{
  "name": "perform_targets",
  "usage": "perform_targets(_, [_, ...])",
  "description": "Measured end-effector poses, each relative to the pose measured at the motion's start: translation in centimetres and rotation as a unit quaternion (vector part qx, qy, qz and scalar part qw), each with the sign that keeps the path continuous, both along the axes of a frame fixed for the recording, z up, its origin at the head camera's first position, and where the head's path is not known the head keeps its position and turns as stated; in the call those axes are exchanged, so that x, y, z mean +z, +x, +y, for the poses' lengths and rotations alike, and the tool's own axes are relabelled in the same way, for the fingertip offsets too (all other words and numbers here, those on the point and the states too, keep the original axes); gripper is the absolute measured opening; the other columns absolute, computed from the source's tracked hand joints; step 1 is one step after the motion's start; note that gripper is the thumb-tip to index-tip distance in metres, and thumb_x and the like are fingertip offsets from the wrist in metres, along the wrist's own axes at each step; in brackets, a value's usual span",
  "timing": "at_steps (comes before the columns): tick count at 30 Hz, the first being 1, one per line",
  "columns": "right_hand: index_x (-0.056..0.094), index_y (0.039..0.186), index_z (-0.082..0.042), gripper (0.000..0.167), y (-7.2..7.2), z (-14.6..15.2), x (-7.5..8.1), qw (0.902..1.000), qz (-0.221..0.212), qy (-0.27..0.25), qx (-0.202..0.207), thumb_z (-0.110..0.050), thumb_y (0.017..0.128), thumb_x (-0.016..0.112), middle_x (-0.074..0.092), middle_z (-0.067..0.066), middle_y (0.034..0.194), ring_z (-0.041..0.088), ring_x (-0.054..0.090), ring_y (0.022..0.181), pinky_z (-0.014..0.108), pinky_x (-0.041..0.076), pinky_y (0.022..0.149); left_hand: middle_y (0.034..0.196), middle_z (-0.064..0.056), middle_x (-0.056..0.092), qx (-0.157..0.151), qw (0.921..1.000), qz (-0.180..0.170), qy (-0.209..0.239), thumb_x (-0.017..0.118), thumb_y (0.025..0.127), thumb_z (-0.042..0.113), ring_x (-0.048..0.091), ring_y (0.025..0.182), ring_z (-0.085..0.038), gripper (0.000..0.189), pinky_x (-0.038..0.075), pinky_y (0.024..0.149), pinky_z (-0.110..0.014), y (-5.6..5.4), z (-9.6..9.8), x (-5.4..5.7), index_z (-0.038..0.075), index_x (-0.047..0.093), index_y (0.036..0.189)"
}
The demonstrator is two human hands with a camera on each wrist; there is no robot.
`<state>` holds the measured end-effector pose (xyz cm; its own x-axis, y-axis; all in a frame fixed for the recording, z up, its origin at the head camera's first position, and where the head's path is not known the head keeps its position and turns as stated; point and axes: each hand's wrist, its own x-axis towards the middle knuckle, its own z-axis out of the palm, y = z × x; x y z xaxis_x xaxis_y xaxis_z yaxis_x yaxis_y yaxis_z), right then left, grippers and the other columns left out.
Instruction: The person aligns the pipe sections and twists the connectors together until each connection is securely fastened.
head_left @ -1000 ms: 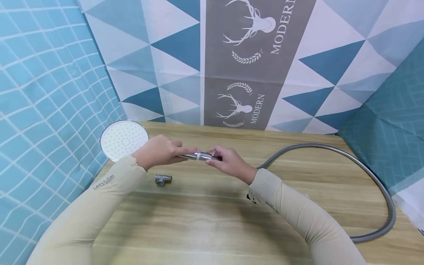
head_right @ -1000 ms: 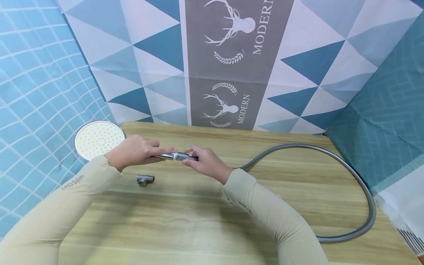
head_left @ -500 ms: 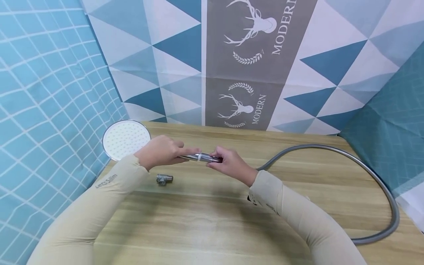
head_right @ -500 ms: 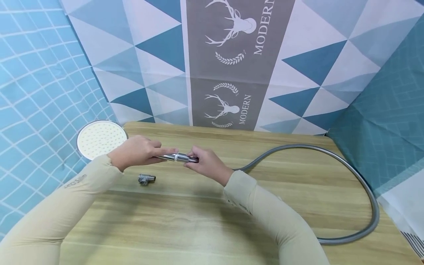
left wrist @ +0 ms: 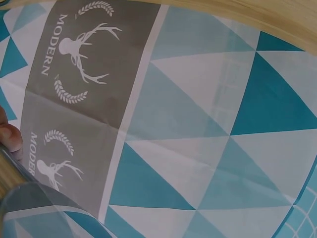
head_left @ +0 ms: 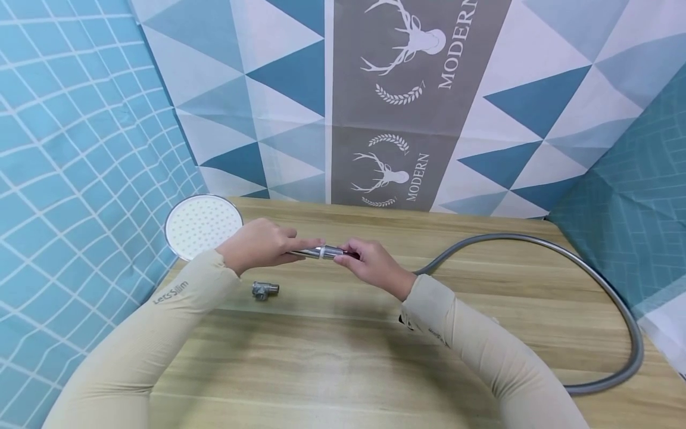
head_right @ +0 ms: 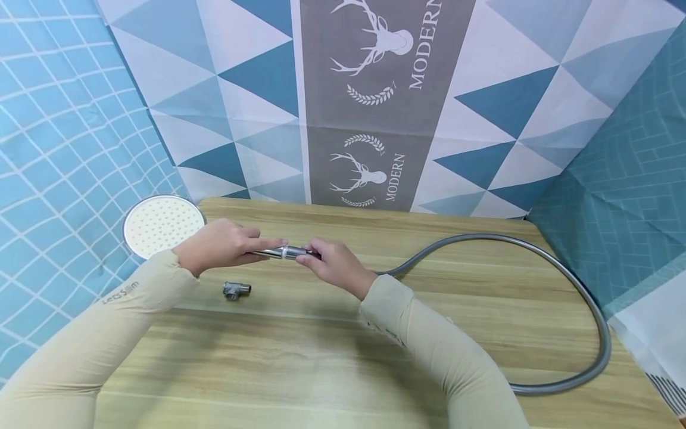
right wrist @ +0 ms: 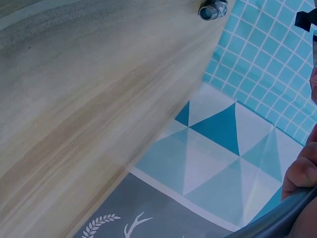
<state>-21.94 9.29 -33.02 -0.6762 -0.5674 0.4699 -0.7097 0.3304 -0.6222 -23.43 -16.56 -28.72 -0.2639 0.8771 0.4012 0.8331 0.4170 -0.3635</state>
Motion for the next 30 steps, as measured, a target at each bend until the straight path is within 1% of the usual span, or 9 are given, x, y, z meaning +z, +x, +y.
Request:
perform_targets(3, [0.063, 0.095, 0.004, 0.011, 0.02, 0.1, 0.2, 1.0, 0.0, 0.009, -0.002, -0.004, 0.089, 0.067, 0.05, -0.001, 0.066, 0.005, 0.039, 0.055, 0.022, 0.034, 0.05, 0.059, 0.002, 0.042, -0.002, 1.0, -0.001, 0.0, 0.08, 0.078, 0.025, 0.02, 0.041, -0.009, 0.044, 0.025, 0.037, -0.025, -0.03, 0.09, 0.04, 0.026, 0.066, 0.119])
perform_targets(6, [0.057, 0.106, 0.006, 0.026, 0.09, 0.21, 0.37, 0.9997, -0.009, 0.021, -0.007, -0.007, 0.087, 0.069, 0.054, 0.0, 0.067, 0.006, 0.041, 0.055, 0.022, 0.036, 0.05, 0.058, 0.002, 0.043, 0.003, 1.0, -0.001, -0.006, 0.08, 0.078, 0.025, 0.022, 0.04, -0.009, 0.043, 0.026, 0.037, -0.024, -0.01, 0.26, 0.13, 0.026, 0.066, 0.119])
perform_targets(9, [0.052, 0.11, 0.004, 0.035, 0.05, 0.31, 0.36, 0.9995, 0.0, 0.032, -0.006, -0.009, 0.084, 0.073, 0.057, 0.001, 0.069, 0.006, 0.044, 0.055, 0.023, 0.039, 0.05, 0.059, 0.002, 0.045, 0.01, 0.9999, -0.002, -0.013, 0.08, 0.078, 0.026, 0.025, 0.039, -0.01, 0.043, 0.028, 0.037, -0.024, 0.04, 0.4, 0.2, 0.027, 0.066, 0.119])
perform_targets(11, [0.052, 0.106, 0.001, 0.033, 0.05, 0.32, 0.33, 0.9994, 0.011, 0.033, -0.003, -0.009, 0.084, 0.074, 0.059, 0.002, 0.07, 0.005, 0.045, 0.056, 0.022, 0.039, 0.05, 0.059, 0.002, 0.045, 0.012, 0.9998, -0.001, -0.016, 0.08, 0.079, 0.026, 0.025, 0.039, -0.01, 0.043, 0.029, 0.037, -0.024, 0.04, 0.44, 0.14, 0.027, 0.066, 0.119])
perform_targets(14, [0.055, 0.1, 0.0, 0.025, -0.01, 0.32, 0.22, 0.999, 0.035, 0.029, 0.004, -0.007, 0.084, 0.073, 0.062, 0.003, 0.073, 0.005, 0.044, 0.057, 0.022, 0.038, 0.05, 0.059, 0.002, 0.044, 0.008, 0.9999, 0.001, -0.012, 0.08, 0.078, 0.025, 0.024, 0.04, -0.01, 0.044, 0.028, 0.038, -0.024, 0.03, 0.45, 0.04, 0.027, 0.066, 0.12])
perform_targets(19, [0.058, 0.098, 0.002, 0.02, 0.03, 0.36, 0.25, 0.9992, 0.034, 0.02, 0.001, -0.006, 0.085, 0.072, 0.064, 0.005, 0.077, 0.004, 0.044, 0.059, 0.022, 0.04, 0.051, 0.058, 0.002, 0.043, 0.0, 1.0, 0.004, -0.008, 0.08, 0.078, 0.023, 0.023, 0.042, -0.01, 0.043, 0.028, 0.038, -0.025, -0.03, 0.57, 0.13, 0.026, 0.066, 0.12])
perform_targets(25, [0.065, 0.099, 0.003, 0.02, -0.04, 0.44, 0.24, 0.9997, 0.023, 0.009, -0.006, -0.006, 0.084, 0.072, 0.06, 0.003, 0.073, 0.004, 0.043, 0.058, 0.021, 0.038, 0.051, 0.059, 0.001, 0.045, -0.001, 0.9999, 0.003, -0.012, 0.08, 0.078, 0.022, 0.026, 0.041, -0.01, 0.045, 0.03, 0.038, -0.026, -0.13, 0.67, 0.23, 0.026, 0.066, 0.12])
perform_targets(30, [0.066, 0.103, 0.002, 0.02, -0.04, 0.59, 0.38, 0.9997, 0.013, 0.018, -0.007, -0.009, 0.087, 0.071, 0.055, 0.0, 0.071, 0.005, 0.041, 0.057, 0.022, 0.037, 0.051, 0.059, 0.001, 0.045, 0.0, 0.9999, 0.009, -0.013, 0.081, 0.077, 0.023, 0.026, 0.04, -0.01, 0.045, 0.03, 0.037, -0.026, -0.27, 0.7, 0.21, 0.025, 0.066, 0.12])
